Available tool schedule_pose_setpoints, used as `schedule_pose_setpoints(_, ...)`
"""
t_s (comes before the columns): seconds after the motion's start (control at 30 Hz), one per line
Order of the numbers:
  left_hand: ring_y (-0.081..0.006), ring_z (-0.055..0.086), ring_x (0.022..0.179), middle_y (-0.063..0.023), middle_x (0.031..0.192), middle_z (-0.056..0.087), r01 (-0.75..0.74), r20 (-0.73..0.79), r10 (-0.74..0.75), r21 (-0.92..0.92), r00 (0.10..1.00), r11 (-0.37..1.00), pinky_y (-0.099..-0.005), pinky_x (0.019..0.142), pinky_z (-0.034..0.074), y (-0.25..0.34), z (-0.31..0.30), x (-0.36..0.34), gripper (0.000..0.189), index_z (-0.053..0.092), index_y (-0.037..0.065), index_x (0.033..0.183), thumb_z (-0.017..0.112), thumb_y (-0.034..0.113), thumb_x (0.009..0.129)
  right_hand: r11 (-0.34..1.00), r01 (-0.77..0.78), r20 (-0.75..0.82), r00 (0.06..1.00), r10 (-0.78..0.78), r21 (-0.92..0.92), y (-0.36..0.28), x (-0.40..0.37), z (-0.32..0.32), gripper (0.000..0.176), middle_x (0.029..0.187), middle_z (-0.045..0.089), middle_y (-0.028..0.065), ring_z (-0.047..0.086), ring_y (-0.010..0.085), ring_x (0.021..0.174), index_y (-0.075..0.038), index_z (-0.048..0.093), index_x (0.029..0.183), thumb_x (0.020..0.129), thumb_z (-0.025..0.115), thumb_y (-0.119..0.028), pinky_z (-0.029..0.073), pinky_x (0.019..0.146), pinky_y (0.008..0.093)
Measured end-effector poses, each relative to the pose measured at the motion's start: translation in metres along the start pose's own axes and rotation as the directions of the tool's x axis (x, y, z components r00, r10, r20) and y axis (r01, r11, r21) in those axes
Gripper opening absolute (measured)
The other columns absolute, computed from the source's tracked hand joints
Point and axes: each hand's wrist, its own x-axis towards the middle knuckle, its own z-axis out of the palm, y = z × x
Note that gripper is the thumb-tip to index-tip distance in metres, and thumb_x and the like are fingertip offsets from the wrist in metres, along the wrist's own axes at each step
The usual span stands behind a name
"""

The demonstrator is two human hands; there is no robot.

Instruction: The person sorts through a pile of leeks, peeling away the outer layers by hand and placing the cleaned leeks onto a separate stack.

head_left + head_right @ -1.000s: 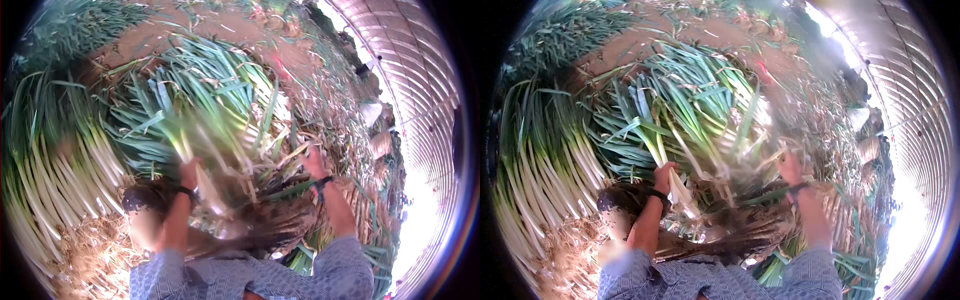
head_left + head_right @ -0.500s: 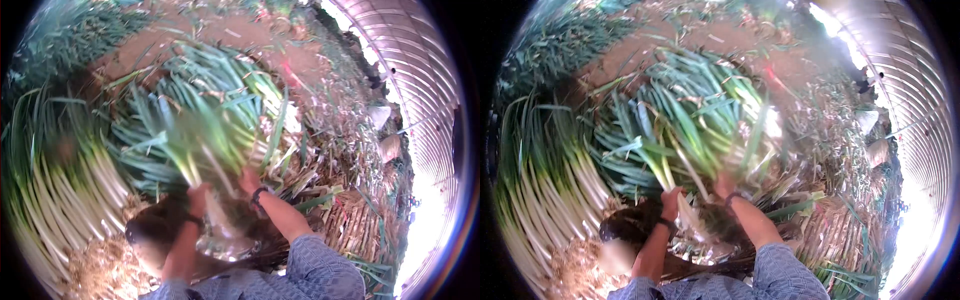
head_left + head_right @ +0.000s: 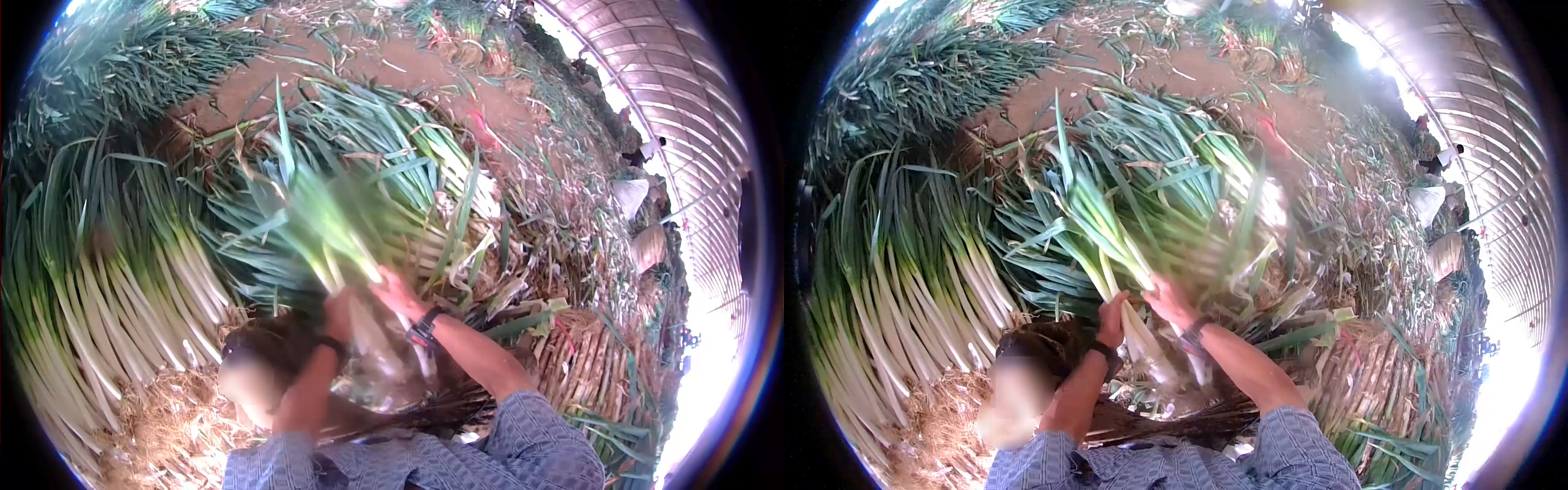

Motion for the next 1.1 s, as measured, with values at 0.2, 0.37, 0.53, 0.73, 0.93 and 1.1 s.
schedule_pose_setpoints(0.2,-0.0175,0.062,0.094,-0.0053,0.106,0.065,-0.076,0.057,0.07,0.114,0.996,0.991,-0.0342,0.082,0.053,0.017,0.016,-0.015,0.045,0.06,0.003,0.121,0.075,0.029,0.087,0.989,-0.062,0.253,0.967,0.026,0.136,0.023,-0.033,0.032,0.051,0.128,0.058,0.012,0.055,0.022,0.114,-0.003,0.045,0.143,0.095,0.059,-0.015,0.047,0.095,0.0374)
schedule_pose_setpoints(0.37,-0.0115,0.057,0.084,-0.0033,0.095,0.065,-0.168,0.12,0.17,-0.031,0.978,0.985,-0.0306,0.074,0.049,0.049,0.028,-0.037,0.039,0.069,-0.004,0.107,0.069,0.032,0.092,0.954,-0.238,0.269,0.946,0.183,0.185,-0.019,-0.096,-0.006,0.038,0.103,0.067,0.0098,0.064,0.0206,0.084,-0.005,0.061,0.129,0.1,0.061,-0.029,0.052,0.076,0.0369)
schedule_pose_setpoints(0.53,-0.0146,0.062,0.075,-0.0007,0.087,0.063,-0.226,0.059,0.225,0.006,0.973,0.974,-0.0323,0.069,0.053,0.032,0.022,-0.012,0.033,0.064,0.006,0.109,0.071,0.034,0.093,0.973,-0.18,0.237,0.961,0.142,0.145,-0.025,-0.139,-0.03,0.028,0.083,0.067,0.0126,0.062,0.0199,0.07,-0.002,0.066,0.11,0.101,0.059,-0.028,0.051,0.066,0.0355)
schedule_pose_setpoints(0.73,-0.0106,0.056,0.08,0.0003,0.095,0.061,-0.114,0.01,0.113,0.124,0.994,0.986,-0.0304,0.069,0.049,0.04,0.036,-0.042,0.047,0.062,0.005,0.115,0.074,0.044,0.091,0.884,0.397,-0.137,0.888,-0.438,-0.248,-0.064,-0.079,-0.028,0.018,0.069,0.057,0.0167,0.058,0.0341,0.06,-0.004,0.059,0.088,0.093,0.065,-0.02,0.046,0.056,0.0417)
schedule_pose_setpoints(0.93,-0.0117,0.053,0.068,-0.0006,0.084,0.06,-0.297,0.013,0.299,0.143,0.954,0.944,-0.0308,0.06,0.045,0.041,0.025,-0.03,0.04,0.065,0.001,0.106,0.07,0.038,0.092,0.943,0.317,0.202,0.935,-0.293,-0.098,-0.053,-0.085,-0.028,0.028,0.075,0.062,0.0101,0.06,0.0241,0.066,-0.001,0.061,0.101,0.1,0.058,-0.029,0.045,0.06,0.0405)
schedule_pose_setpoints(1.1,-0.0188,0.058,0.055,-0.0061,0.067,0.059,-0.166,-0.211,0.303,0.496,0.929,0.853,-0.0361,0.051,0.048,0.052,0.005,0.02,0.042,0.065,0.0,0.085,0.065,0.04,0.093,0.968,-0.203,0.737,0.675,0.027,0.15,-0.103,-0.175,-0.084,0.039,0.071,0.062,0.0041,0.058,0.0159,0.064,-0.005,0.065,0.087,0.106,0.049,-0.035,0.049,0.063,0.033)
